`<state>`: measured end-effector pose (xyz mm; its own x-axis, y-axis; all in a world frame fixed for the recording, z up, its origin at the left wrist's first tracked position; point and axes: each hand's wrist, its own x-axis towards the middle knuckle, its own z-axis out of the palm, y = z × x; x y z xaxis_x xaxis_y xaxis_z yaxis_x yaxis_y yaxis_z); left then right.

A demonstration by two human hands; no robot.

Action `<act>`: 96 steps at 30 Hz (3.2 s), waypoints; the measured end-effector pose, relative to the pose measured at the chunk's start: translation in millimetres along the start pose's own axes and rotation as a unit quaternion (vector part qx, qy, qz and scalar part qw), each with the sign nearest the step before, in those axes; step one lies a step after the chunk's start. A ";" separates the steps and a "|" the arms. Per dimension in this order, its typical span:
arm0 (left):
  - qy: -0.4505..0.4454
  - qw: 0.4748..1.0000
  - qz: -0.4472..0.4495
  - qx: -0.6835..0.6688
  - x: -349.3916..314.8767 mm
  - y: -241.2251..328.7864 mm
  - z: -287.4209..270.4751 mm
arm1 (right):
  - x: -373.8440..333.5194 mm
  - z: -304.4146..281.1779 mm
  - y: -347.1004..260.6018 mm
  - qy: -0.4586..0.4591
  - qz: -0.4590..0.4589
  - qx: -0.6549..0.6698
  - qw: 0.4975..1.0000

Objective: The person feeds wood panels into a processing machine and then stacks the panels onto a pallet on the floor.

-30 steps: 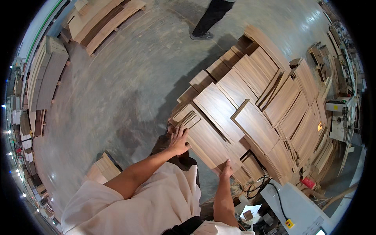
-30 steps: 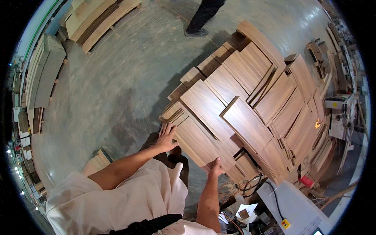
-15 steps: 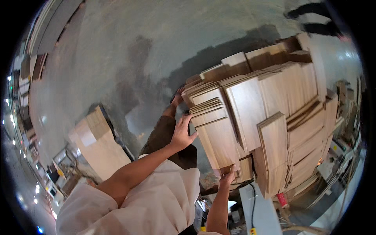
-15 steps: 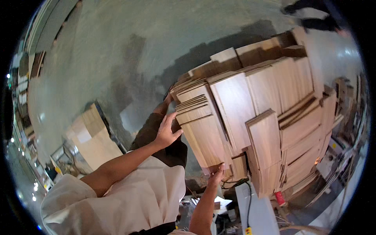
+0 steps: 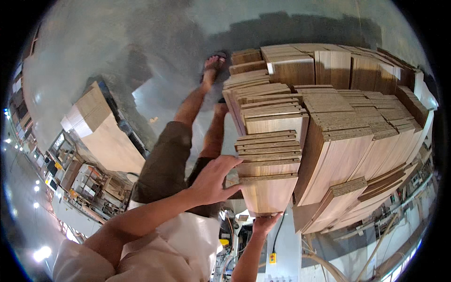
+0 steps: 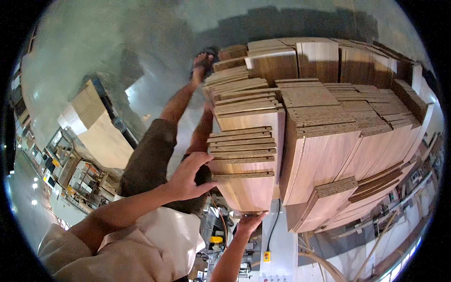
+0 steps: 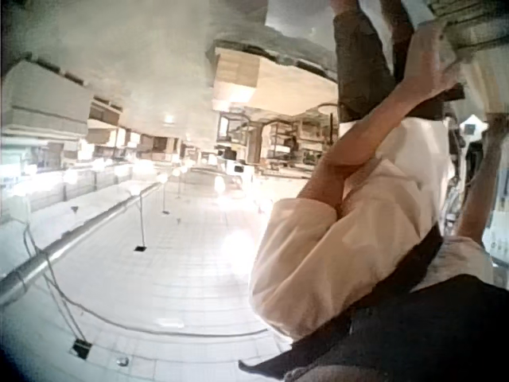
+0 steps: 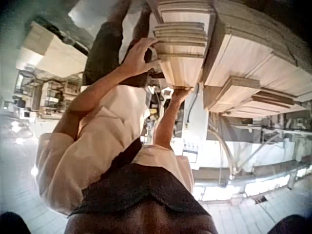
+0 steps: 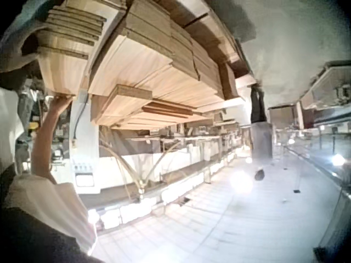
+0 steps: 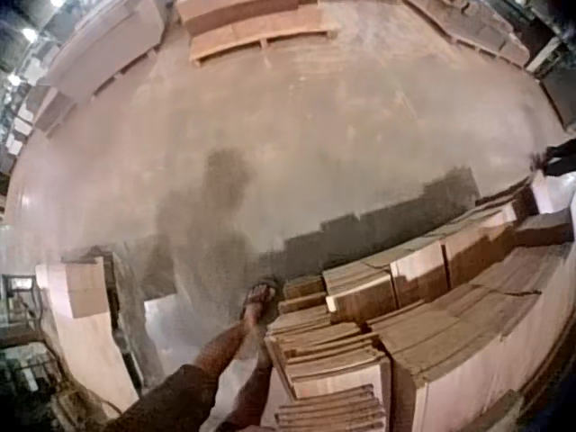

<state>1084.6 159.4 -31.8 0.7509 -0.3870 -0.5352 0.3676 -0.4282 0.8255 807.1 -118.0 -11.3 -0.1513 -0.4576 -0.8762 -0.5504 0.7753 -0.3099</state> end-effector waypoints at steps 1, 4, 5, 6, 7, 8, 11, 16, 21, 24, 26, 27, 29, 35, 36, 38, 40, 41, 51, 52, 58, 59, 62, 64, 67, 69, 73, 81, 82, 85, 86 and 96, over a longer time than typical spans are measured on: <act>0.004 1.000 0.015 0.014 0.9 2.4 -4.2 | -1.7 0.3 -1.0 0.005 0.001 0.002 1.000; 0.005 0.999 0.032 0.036 -1.7 -7.0 -6.2 | -0.1 6.2 1.1 0.019 -0.004 -0.002 1.000; -0.002 0.998 0.046 0.053 0.7 -5.4 -9.6 | -1.9 10.8 1.7 0.029 -0.006 -0.002 1.000; -0.008 0.996 0.060 0.071 2.6 -5.4 -10.3 | -5.3 14.0 0.4 0.039 -0.007 -0.001 0.999; -0.010 0.996 0.050 0.066 2.4 -3.4 -7.0 | -8.9 14.3 -2.8 0.047 -0.008 -0.003 0.999; -0.007 0.996 0.047 0.078 2.6 -0.8 -6.1 | -7.6 10.2 -1.3 0.035 -0.014 0.003 0.999; 0.000 0.994 0.027 0.103 0.7 6.5 -4.7 | -2.5 5.5 0.9 0.020 -0.017 0.017 1.000; 0.020 0.984 0.042 0.173 0.1 10.2 1.4 | 0.9 -1.9 2.5 0.013 -0.024 0.020 0.999; -0.021 0.977 0.054 0.204 -2.7 15.0 4.6 | -10.4 20.4 0.3 -0.014 -0.012 0.036 0.999; -0.003 0.982 0.035 0.187 -5.0 22.8 12.6 | -16.4 32.8 -0.2 -0.035 -0.029 0.046 0.998; -0.009 0.982 0.032 0.187 -3.5 25.8 11.0 | -16.9 34.0 0.3 -0.052 -0.036 0.046 0.997; -0.018 0.980 0.029 0.194 -3.6 26.9 10.3 | -16.2 30.2 1.0 -0.062 -0.036 0.046 0.996; -0.033 0.977 0.024 0.207 -4.4 29.1 8.8 | -14.8 30.3 0.5 -0.076 -0.034 0.044 0.996; -0.054 0.976 -0.006 0.210 -18.1 36.8 11.2 | -15.6 30.4 -0.7 -0.064 -0.017 0.030 0.997; -0.065 0.979 -0.010 0.192 -21.6 35.9 12.3 | -13.8 23.7 1.1 -0.062 -0.026 0.014 0.998; -0.086 0.984 -0.016 0.156 -25.5 33.5 14.0 | -10.4 7.8 5.7 -0.057 -0.030 -0.003 0.998; -0.093 0.983 -0.005 0.157 -25.0 33.6 12.8 | -7.6 -2.3 8.1 -0.049 -0.022 -0.003 0.999; -0.094 0.983 0.005 0.159 -24.6 31.4 13.1 | -5.7 -3.4 7.5 -0.066 -0.014 0.009 0.998; 0.004 0.992 0.010 0.124 -18.2 34.1 29.2 | 3.4 0.7 5.3 -0.068 0.019 0.094 0.993; 0.016 0.993 0.008 0.120 -19.0 36.6 30.9 | 3.4 -4.1 6.8 -0.071 0.012 0.098 0.993; 0.060 0.997 -0.040 0.031 -24.6 26.1 39.4 | 14.3 -19.8 25.9 -0.053 -0.041 0.021 0.998; 0.058 0.997 -0.040 0.027 -24.9 23.9 39.9 | 11.4 -17.4 26.0 -0.067 -0.028 0.035 0.997; 0.046 0.997 -0.012 0.054 -44.8 43.6 39.5 | -12.7 -9.9 27.0 -0.115 -0.064 0.112 0.985; 0.061 0.996 0.035 0.050 -59.9 79.3 37.4 | -48.7 2.6 10.0 -0.027 -0.082 0.122 0.989; 0.049 0.995 0.052 -0.066 -96.2 166.9 44.0 | -30.5 -26.1 25.2 -0.110 -0.117 0.252 0.954; -0.064 0.978 0.201 -0.004 -121.5 219.1 44.6 | -44.9 -27.3 12.5 -0.154 -0.124 0.312 0.929; -0.142 0.919 0.366 0.027 -178.1 287.6 75.6 | -69.7 -29.9 -15.9 -0.210 -0.150 0.403 0.878; -0.208 0.851 0.465 0.131 -243.5 325.2 91.4 | -92.1 -72.4 -0.2 -0.234 -0.202 0.485 0.818; -0.261 0.870 0.390 0.151 -251.7 333.7 92.4 | -93.6 -90.1 9.0 -0.210 -0.178 0.476 0.835; -0.393 0.894 0.179 0.119 -256.4 342.5 86.6 | -142.8 -144.4 28.5 -0.102 -0.155 0.444 0.876; -0.390 0.907 0.149 0.047 -256.5 337.0 89.9 | -152.7 -163.5 38.2 -0.067 -0.183 0.403 0.894; -0.400 0.893 -0.139 -0.155 -223.3 118.5 80.3 | -310.6 -266.7 198.5 -0.160 -0.472 0.389 0.775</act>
<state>916.4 129.5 171.1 0.0212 -0.8129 -0.5820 0.7058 -0.4001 0.5846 525.9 62.0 297.8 0.2975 -0.9456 -0.1314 0.3890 0.2458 -0.8878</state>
